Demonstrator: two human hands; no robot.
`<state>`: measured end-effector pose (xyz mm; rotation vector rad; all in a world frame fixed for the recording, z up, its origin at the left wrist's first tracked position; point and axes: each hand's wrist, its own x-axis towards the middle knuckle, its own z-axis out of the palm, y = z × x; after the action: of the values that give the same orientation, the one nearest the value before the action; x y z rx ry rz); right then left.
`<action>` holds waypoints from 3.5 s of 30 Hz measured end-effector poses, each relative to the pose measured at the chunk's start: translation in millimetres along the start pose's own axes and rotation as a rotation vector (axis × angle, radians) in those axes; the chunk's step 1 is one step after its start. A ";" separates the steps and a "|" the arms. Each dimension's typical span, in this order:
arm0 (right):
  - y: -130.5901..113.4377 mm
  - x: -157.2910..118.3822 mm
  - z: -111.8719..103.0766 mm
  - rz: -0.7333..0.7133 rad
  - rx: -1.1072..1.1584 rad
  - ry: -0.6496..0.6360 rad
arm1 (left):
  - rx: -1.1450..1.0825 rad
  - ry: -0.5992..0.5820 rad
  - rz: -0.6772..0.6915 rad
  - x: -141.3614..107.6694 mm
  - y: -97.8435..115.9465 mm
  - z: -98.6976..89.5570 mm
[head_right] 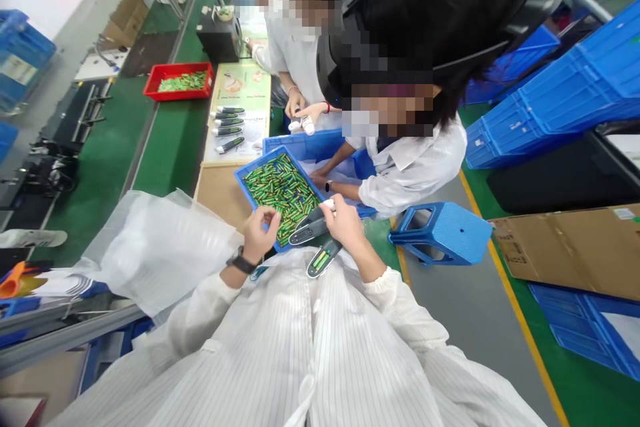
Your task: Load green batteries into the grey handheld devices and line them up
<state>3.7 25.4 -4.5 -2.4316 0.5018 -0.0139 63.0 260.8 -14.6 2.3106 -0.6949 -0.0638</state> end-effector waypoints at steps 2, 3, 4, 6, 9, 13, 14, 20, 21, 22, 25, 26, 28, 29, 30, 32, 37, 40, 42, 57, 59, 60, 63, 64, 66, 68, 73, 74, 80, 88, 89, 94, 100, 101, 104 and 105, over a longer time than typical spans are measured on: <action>6.9 3.0 -4.9 0.005 -0.001 0.024 | 0.227 -0.260 -0.135 17.2 -30.1 13.3; 9.3 3.9 -6.5 0.002 0.001 0.028 | 0.280 -0.372 -0.150 23.7 -43.4 20.4; 10.9 4.5 -7.6 -0.002 0.005 0.029 | 0.310 -0.467 -0.148 28.6 -54.8 27.3; 11.4 4.8 -7.8 -0.009 0.011 0.026 | 0.310 -0.522 -0.141 34.0 -71.1 38.0; 7.9 5.2 -5.3 -0.027 0.030 0.027 | 0.274 -0.537 -0.121 36.5 -80.9 40.0; 2.3 7.2 -3.7 -0.029 0.085 0.045 | 0.141 -0.413 -0.109 33.5 -69.6 19.3; 1.1 7.8 -4.3 -0.027 0.100 0.051 | 0.045 -0.304 -0.110 30.7 -61.6 13.0; -7.0 10.9 -11.9 -0.022 0.208 0.107 | -0.461 0.095 0.118 6.7 9.8 -1.5; -8.4 11.3 -12.9 -0.025 0.228 0.120 | -0.461 0.089 0.171 4.2 18.8 0.4; -9.6 11.7 -13.6 -0.028 0.246 0.133 | -0.457 0.094 0.213 2.2 25.4 2.9; -11.4 12.7 -14.8 -0.037 0.282 0.151 | -0.443 0.167 0.221 -3.0 32.6 8.7; -11.4 12.9 -15.1 -0.036 0.287 0.151 | -0.447 0.208 0.195 -4.7 32.1 9.3; -10.9 13.3 -15.6 -0.029 0.290 0.150 | -0.466 0.282 0.154 -7.7 29.9 8.6; -10.6 13.3 -15.9 -0.024 0.289 0.154 | -0.477 0.296 0.153 -8.9 29.0 7.7; -10.5 13.3 -16.1 -0.021 0.288 0.158 | -0.480 0.291 0.161 -9.6 28.4 6.8; -11.1 12.8 -16.4 -0.016 0.288 0.159 | -0.455 0.259 0.173 -10.4 28.6 5.8; -14.4 10.0 -19.4 0.009 0.238 0.151 | -0.399 0.268 0.076 -11.4 34.4 7.2; -14.6 9.3 -22.1 0.013 0.214 0.143 | -0.401 0.237 0.048 -11.3 38.3 6.8; -14.2 10.0 -22.9 0.009 0.207 0.143 | -0.392 0.208 0.040 -10.2 39.4 5.9; -8.6 11.2 -3.8 0.011 0.083 0.139 | -1.194 -0.183 -0.618 -7.0 15.9 43.3; -7.3 11.4 0.1 0.014 0.065 0.131 | -1.306 -0.310 -0.743 -8.6 17.8 43.8; -6.8 11.9 1.4 0.015 0.059 0.131 | -1.330 -0.334 -0.764 -9.6 19.2 43.7; -7.2 13.9 2.3 0.012 0.069 0.143 | -1.258 -0.235 -0.681 -13.1 24.2 42.1; -8.2 14.3 1.7 0.008 0.081 0.148 | -1.199 -0.174 -0.628 -14.2 25.7 41.0; -11.1 14.4 0.0 0.000 0.112 0.154 | -1.088 -0.076 -0.562 -15.7 27.5 37.7; -14.4 13.7 -1.6 -0.002 0.139 0.161 | -1.053 -0.063 -0.580 -15.8 27.9 33.9; -20.5 11.2 -2.5 -0.020 0.137 0.199 | -1.089 -0.148 -0.682 -11.8 27.4 28.5; -21.5 10.7 -2.1 -0.024 0.134 0.203 | -1.095 -0.133 -0.683 -11.0 27.8 28.2; -25.1 8.4 3.5 -0.046 0.115 0.225 | -1.109 -0.062 -0.716 -10.4 28.7 34.1; -3.1 6.3 3.2 -0.020 0.067 0.227 | -0.339 -0.318 -0.356 0.5 -30.0 38.7; -0.2 5.0 1.9 -0.022 0.053 0.220 | -0.179 -0.319 -0.338 4.0 -41.4 36.6; 3.9 -3.4 1.5 -0.036 0.018 0.157 | 0.193 -0.278 -0.342 27.2 -83.3 34.2; -2.2 -10.6 7.4 -0.045 0.012 0.106 | 0.305 -0.341 -0.230 44.9 -97.0 32.5; -2.4 -10.7 7.2 -0.045 0.014 0.108 | 0.299 -0.337 -0.205 44.7 -96.0 29.4; -0.4 -8.0 4.8 -0.038 0.028 0.118 | 0.264 -0.300 -0.146 39.0 -83.4 17.9; 1.0 -6.3 4.0 -0.033 0.035 0.118 | 0.222 -0.272 -0.131 35.6 -75.2 14.3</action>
<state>-1.9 29.4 -7.5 -2.4140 0.5095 -0.1802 124.9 279.4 -69.0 2.5887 -0.7126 -0.3846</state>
